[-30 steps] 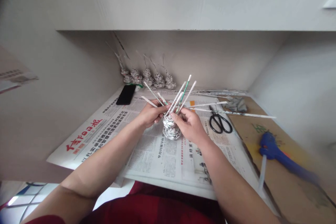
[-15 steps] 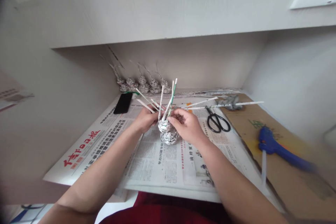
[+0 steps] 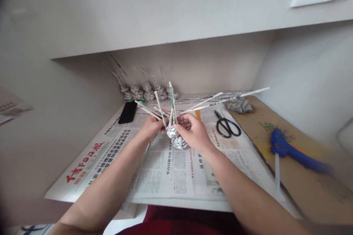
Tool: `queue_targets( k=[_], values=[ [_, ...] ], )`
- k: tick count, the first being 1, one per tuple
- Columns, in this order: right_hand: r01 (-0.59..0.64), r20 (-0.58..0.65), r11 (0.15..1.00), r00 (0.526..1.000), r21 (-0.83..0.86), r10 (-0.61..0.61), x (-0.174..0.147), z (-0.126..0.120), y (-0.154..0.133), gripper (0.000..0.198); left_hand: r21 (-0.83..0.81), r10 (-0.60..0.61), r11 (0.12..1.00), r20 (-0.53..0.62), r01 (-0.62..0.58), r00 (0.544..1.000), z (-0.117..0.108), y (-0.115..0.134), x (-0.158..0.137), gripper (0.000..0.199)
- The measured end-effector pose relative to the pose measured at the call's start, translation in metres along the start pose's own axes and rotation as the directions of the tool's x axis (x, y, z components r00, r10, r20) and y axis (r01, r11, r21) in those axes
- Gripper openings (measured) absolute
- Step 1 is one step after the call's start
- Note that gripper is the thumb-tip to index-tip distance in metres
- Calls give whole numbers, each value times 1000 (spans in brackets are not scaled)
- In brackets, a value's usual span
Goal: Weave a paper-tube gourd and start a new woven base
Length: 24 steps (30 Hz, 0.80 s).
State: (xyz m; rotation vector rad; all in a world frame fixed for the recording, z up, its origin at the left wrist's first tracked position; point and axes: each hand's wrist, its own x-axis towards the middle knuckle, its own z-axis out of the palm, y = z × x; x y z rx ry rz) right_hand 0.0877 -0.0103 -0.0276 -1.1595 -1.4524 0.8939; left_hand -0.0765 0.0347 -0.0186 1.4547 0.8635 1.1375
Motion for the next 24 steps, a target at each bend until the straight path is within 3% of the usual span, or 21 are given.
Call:
queue_targets(
  k=[11,16,20,24],
  values=[
    [-34,-107,999,994,5,34,-1,5,6,29,45,-9,999,50,7,999,-7,3,0,23],
    [16,-174,1000,985,27,-11,-4,9,2,28,99,40,994,155,-55,987,-16,6,1,15],
    [21,-148,996,989,87,-8,-5,12,4,36,113,11,993,239,-39,971,-23,10,1,17],
    [8,-121,998,993,70,0,-4,13,7,30,156,-12,987,269,-31,963,-23,14,0,17]
  ],
)
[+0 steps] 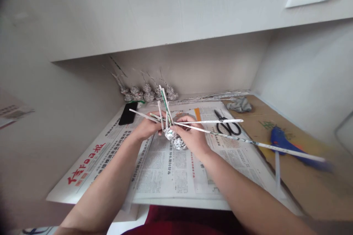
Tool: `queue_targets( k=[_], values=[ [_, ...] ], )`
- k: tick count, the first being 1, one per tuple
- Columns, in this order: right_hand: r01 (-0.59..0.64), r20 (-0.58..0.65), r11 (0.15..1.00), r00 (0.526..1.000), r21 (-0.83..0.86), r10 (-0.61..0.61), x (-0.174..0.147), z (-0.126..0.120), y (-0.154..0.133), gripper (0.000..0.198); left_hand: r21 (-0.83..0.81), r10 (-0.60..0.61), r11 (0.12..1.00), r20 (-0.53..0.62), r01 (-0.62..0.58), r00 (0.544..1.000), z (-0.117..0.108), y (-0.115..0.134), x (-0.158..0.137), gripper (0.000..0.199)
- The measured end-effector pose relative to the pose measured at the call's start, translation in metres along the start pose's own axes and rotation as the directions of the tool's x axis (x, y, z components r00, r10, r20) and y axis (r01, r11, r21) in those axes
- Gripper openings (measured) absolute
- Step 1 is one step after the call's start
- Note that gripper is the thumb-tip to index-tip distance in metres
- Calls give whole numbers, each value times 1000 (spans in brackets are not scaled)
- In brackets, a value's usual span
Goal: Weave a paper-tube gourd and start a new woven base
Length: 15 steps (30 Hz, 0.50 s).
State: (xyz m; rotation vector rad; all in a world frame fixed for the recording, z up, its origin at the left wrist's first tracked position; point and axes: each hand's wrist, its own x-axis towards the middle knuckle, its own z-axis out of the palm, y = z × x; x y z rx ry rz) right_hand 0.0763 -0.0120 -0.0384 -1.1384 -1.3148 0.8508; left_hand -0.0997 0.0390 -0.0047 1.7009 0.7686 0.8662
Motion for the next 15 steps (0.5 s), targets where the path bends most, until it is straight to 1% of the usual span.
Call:
queue_targets(
  k=[2,4,6,12,15],
  values=[
    [23,-4,1000,1000,2,-23,0,0,2,29,2,-5,1000,-6,5,1000,1,1,0,16],
    [43,-6,999,999,7,-43,1,1,4,29,0,-17,1000,-34,17,999,3,1,1,17],
    [37,-9,999,999,6,-37,1,0,4,29,-3,-29,1000,-63,29,998,5,-1,1,16],
    [-66,-58,998,996,-11,65,2,-3,1,32,-7,-35,999,-143,35,989,10,-4,2,12],
    [-134,-22,987,990,93,137,5,-5,-1,30,-7,-40,999,-224,39,974,16,-4,3,11]
  ],
)
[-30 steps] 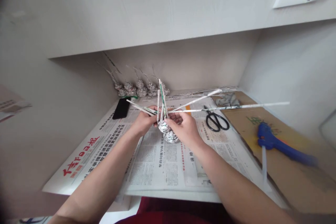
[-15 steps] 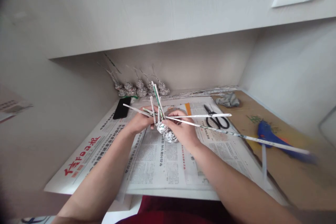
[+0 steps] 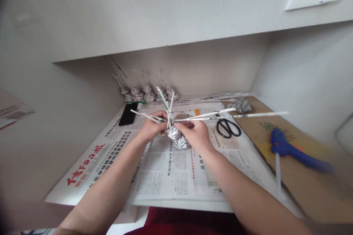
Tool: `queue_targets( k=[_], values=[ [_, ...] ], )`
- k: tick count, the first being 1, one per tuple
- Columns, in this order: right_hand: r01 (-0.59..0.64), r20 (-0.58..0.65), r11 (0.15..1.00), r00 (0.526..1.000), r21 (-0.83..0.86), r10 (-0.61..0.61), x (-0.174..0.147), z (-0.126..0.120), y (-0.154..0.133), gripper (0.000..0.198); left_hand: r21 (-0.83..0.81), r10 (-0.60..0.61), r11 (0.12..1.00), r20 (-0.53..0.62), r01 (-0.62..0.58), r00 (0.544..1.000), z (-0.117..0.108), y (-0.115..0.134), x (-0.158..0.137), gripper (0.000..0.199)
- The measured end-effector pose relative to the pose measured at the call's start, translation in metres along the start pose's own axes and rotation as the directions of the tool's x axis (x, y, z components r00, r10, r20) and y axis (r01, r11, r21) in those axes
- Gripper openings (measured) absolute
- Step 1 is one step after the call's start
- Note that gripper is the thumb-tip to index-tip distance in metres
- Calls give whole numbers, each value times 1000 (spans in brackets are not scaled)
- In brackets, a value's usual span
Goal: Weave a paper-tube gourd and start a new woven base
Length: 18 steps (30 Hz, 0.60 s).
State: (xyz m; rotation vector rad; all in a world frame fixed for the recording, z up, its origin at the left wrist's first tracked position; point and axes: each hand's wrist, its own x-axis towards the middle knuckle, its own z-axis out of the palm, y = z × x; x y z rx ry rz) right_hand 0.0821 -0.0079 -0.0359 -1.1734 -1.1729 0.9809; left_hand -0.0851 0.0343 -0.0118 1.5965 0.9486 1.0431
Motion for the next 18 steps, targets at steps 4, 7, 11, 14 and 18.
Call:
queue_targets(
  k=[4,7,11,14,18],
  values=[
    [58,-71,996,996,67,-53,6,-5,-2,27,-2,14,1000,-65,-15,998,9,0,-2,11],
    [144,-68,990,987,-7,-144,7,-8,-3,23,0,19,1000,-76,-19,997,12,1,-4,11],
    [195,-60,969,977,-148,-206,0,-8,-6,21,-18,10,1000,-65,-11,998,14,5,-5,12],
    [264,-63,928,955,-263,-289,-4,-8,-9,19,-16,21,1000,-41,-22,999,16,7,-6,13],
    [250,-78,917,955,-312,-287,-5,-9,-13,19,30,97,995,-33,-96,995,20,6,-8,13]
  ],
)
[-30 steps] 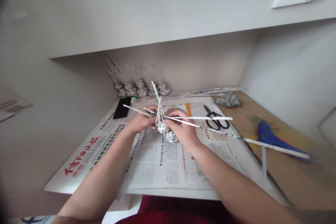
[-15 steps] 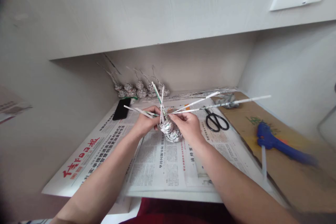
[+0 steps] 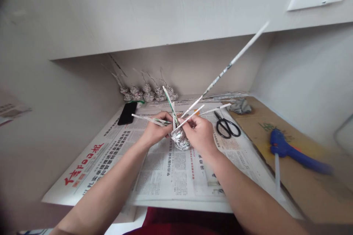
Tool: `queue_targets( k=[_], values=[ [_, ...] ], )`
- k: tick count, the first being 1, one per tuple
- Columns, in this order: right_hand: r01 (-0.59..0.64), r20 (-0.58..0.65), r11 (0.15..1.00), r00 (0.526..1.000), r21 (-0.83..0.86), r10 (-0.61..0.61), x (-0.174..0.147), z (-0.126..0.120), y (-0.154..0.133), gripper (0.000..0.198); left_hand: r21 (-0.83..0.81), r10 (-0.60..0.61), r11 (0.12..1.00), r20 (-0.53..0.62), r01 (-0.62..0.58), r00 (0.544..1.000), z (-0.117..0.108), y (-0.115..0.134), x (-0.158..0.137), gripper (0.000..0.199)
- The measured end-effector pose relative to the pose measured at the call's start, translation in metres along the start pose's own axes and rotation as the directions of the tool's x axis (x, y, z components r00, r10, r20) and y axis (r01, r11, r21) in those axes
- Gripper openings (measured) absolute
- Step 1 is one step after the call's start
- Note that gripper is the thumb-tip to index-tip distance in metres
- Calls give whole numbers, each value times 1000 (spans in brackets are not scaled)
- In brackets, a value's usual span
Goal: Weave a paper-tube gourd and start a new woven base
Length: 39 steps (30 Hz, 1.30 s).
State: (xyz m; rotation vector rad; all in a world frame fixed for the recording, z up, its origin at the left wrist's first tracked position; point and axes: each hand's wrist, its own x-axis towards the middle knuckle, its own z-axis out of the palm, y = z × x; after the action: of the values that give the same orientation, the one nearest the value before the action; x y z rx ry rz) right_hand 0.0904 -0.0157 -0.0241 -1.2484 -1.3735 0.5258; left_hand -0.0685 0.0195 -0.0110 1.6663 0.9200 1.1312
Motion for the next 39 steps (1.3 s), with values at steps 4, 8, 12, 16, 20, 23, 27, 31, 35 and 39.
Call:
queue_targets(
  k=[4,8,12,16,20,23,27,31,35,39],
  values=[
    [2,71,1000,997,23,-4,2,-1,0,15,31,17,999,-61,-15,998,1,-2,0,12],
    [28,123,1000,992,4,-29,2,-1,0,17,-21,-15,1000,-52,14,999,0,-2,1,12],
    [-28,147,999,989,41,21,4,-2,0,17,-19,-8,1000,-41,7,999,1,0,-1,12],
    [-62,150,989,988,135,41,7,-2,2,19,-10,-2,1000,-36,1,999,2,1,-2,10],
    [-62,153,991,987,117,43,5,-1,3,17,37,25,999,-69,-22,997,2,-3,-1,8],
    [-43,117,998,993,51,37,3,0,3,17,82,64,995,-63,-59,996,2,-4,-1,8],
    [-64,91,992,994,109,54,2,2,2,15,92,77,993,-64,-71,995,3,-2,-2,7],
    [-213,150,920,974,329,172,6,4,2,14,30,50,998,-44,-48,998,3,1,-3,10],
    [-245,152,877,968,413,199,4,5,-3,14,-11,-4,1000,-16,4,1000,3,3,-3,12],
    [-23,85,942,996,335,-6,-1,5,-8,11,-18,-18,1000,0,18,1000,3,5,-3,11]
  ],
)
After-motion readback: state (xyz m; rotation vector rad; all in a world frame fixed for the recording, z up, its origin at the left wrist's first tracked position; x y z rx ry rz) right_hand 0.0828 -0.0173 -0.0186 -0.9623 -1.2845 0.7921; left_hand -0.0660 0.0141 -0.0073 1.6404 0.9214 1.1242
